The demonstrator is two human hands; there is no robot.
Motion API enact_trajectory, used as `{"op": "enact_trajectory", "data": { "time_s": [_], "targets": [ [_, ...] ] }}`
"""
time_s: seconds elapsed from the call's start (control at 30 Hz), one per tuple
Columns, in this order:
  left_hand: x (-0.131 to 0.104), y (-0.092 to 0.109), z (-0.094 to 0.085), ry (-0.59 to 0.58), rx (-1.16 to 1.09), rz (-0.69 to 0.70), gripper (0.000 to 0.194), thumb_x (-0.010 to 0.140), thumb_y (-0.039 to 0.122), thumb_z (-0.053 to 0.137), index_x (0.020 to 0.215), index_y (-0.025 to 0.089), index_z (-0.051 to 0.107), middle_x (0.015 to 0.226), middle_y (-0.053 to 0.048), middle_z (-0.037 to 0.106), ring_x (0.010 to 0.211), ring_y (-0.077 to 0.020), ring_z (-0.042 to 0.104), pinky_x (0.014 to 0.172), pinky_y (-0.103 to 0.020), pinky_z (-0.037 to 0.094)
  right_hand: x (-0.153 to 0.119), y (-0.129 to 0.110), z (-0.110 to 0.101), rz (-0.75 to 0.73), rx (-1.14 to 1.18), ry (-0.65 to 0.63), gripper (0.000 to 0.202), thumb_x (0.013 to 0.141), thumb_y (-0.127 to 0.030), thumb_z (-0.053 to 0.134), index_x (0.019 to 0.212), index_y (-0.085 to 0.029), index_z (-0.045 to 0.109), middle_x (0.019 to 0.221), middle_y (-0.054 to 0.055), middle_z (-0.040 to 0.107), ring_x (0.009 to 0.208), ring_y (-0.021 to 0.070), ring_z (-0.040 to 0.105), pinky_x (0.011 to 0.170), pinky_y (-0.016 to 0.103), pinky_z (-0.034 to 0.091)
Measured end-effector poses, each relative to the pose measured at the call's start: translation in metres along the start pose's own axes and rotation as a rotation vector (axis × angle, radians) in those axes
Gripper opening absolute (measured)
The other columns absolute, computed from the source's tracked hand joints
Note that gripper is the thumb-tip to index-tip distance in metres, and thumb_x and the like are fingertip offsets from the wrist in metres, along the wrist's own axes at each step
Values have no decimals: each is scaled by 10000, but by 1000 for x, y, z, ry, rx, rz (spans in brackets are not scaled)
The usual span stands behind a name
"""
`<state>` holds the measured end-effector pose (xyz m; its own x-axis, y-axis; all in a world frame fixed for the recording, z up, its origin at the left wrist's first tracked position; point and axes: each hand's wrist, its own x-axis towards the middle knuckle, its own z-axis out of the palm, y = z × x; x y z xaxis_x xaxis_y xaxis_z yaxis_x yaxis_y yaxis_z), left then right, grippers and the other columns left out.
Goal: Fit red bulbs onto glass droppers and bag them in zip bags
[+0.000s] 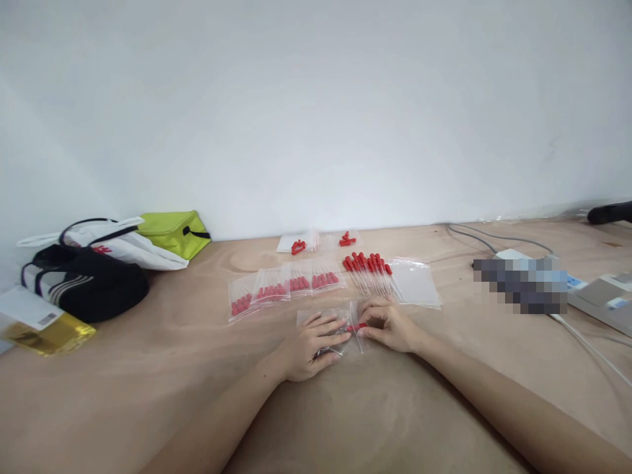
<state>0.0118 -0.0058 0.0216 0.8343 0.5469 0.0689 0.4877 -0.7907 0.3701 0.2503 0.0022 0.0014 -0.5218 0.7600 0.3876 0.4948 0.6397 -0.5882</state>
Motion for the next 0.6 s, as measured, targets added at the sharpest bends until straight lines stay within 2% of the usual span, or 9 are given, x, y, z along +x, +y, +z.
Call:
{"op": "enact_trajectory", "data": {
  "time_s": [0.1, 0.17, 0.27, 0.37, 0.43, 0.6],
  "targets": [
    [0, 0, 1, -24, 16, 1, 388, 870, 355, 404, 1257, 327, 395, 1358, 13, 350, 1271, -202, 269, 1051, -445, 178, 1, -2, 4, 6, 231, -89, 224, 763, -381, 555, 697, -167, 563, 835, 36, 586, 692, 116, 529, 650, 272, 403],
    [1, 1, 0, -34, 13, -1, 384, 870, 352, 405, 1254, 333, 397, 1362, 22, 343, 1274, -201, 262, 1055, -445, 166, 0, -2, 6, 29, 302, -126, 212, 784, -362, 526, 701, -167, 526, 812, 31, 580, 664, 105, 514, 604, 246, 405],
    [0, 3, -3, -20, -43, -30, 419, 867, 365, 405, 1281, 323, 357, 1372, 20, 328, 1271, -195, 269, 1057, -418, 191, 0, 1, 4, 70, 288, -127, 192, 802, -353, 495, 727, -176, 488, 711, 6, 554, 636, 103, 485, 578, 234, 398],
    [-5, 0, -7, 66, -121, -139, 433, 892, 351, 338, 1317, 279, 299, 1362, -6, 352, 1243, -169, 321, 1029, -363, 278, -2, 6, 1, 84, 247, -110, 198, 796, -366, 502, 738, -178, 480, 685, -3, 539, 610, 99, 463, 554, 225, 383],
    [-10, -6, -9, 116, -129, -196, 408, 895, 343, 327, 1296, 272, 334, 1331, -9, 400, 1220, -164, 355, 1015, -354, 303, -3, 9, 0, 100, 233, -114, 211, 784, -381, 516, 741, -177, 486, 672, -8, 532, 572, 89, 442, 516, 212, 359],
    [-20, -19, -7, 72, -94, -230, 477, 822, 385, 474, 1273, 277, 364, 1316, -20, 418, 1206, -205, 369, 1014, -400, 291, 0, 7, 6, 166, 278, -122, 240, 755, -410, 548, 719, -175, 516, 595, -35, 474, 528, 80, 412, 487, 202, 328]
  ]
}}
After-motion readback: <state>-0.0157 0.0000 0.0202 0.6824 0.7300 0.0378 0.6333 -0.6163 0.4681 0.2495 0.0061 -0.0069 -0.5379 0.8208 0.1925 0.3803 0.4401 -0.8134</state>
